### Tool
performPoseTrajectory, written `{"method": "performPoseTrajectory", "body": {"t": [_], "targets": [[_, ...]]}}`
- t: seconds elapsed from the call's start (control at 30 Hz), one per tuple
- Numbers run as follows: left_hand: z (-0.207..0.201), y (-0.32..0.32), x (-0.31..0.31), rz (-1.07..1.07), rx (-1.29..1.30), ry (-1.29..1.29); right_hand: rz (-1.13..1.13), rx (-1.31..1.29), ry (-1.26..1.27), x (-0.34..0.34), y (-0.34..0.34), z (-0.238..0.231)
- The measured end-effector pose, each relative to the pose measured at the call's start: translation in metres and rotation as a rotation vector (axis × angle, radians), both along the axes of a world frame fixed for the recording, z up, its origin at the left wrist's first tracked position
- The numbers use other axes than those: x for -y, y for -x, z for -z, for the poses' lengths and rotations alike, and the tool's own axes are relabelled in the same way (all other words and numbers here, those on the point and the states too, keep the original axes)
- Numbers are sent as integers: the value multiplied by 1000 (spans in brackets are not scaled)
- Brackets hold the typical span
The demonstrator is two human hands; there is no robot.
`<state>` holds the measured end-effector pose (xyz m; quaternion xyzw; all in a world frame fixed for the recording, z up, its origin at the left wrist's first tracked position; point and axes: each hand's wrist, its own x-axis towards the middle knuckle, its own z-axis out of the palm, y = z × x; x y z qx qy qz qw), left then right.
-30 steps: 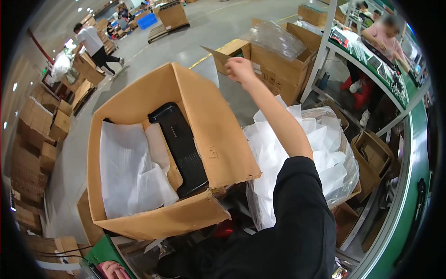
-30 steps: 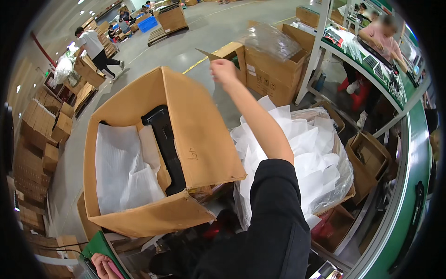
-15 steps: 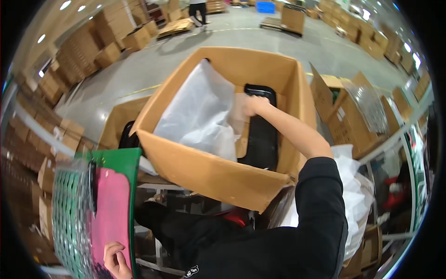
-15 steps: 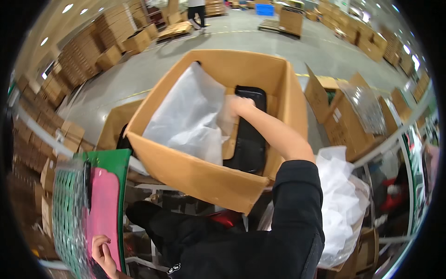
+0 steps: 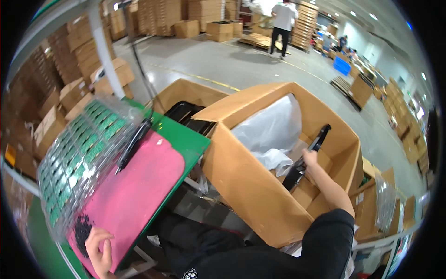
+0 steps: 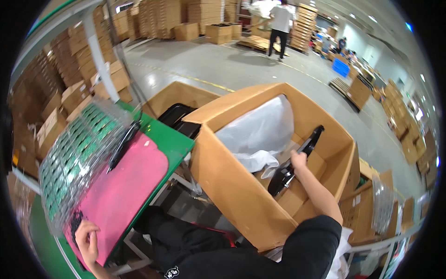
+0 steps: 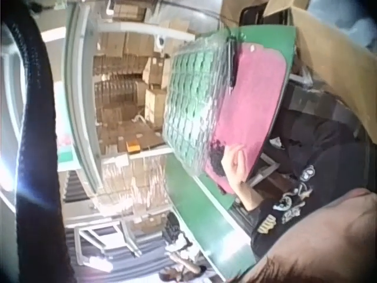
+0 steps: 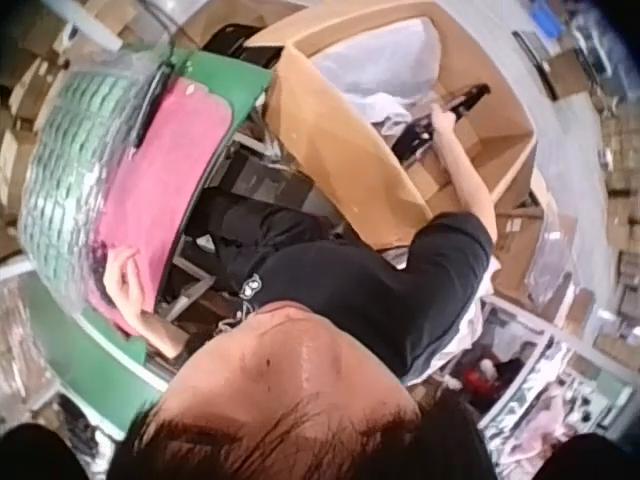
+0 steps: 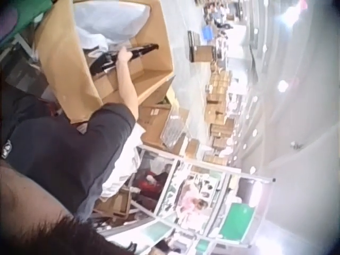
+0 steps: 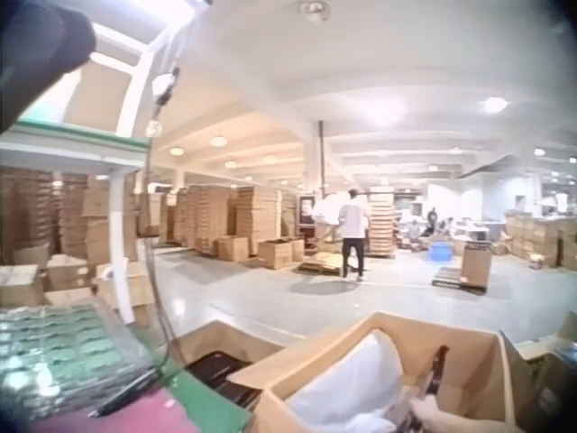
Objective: Install circuit boards into plastic housings and secure them with screws using an electric screwdriver.
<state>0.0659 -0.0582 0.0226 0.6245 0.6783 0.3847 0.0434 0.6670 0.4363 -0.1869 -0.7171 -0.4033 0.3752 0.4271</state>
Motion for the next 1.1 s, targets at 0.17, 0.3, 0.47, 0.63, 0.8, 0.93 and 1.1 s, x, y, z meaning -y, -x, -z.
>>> {"method": "performPoseTrajectory", "body": {"t": [0.17,0.3,0.47,0.63,0.8,0.93,1.1], "targets": [[-14,8,-39,-39,-35,-113,-417,71,-464,24,86,-144],[-24,26,-58,-85,-24,-73,-826,895,-854,46,153,-202],[-19,55,-71,-208,272,-49,-1537,1062,-1108,76,260,-221],[0,74,-66,-199,303,173,-1960,1089,-1418,114,369,-190],[21,83,-61,-189,38,347,-2189,877,-1264,140,446,-184],[26,99,-46,-174,18,426,-2052,439,-1296,148,539,-207],[30,101,-32,-169,-3,382,-1672,595,-1365,141,664,-221]]}}
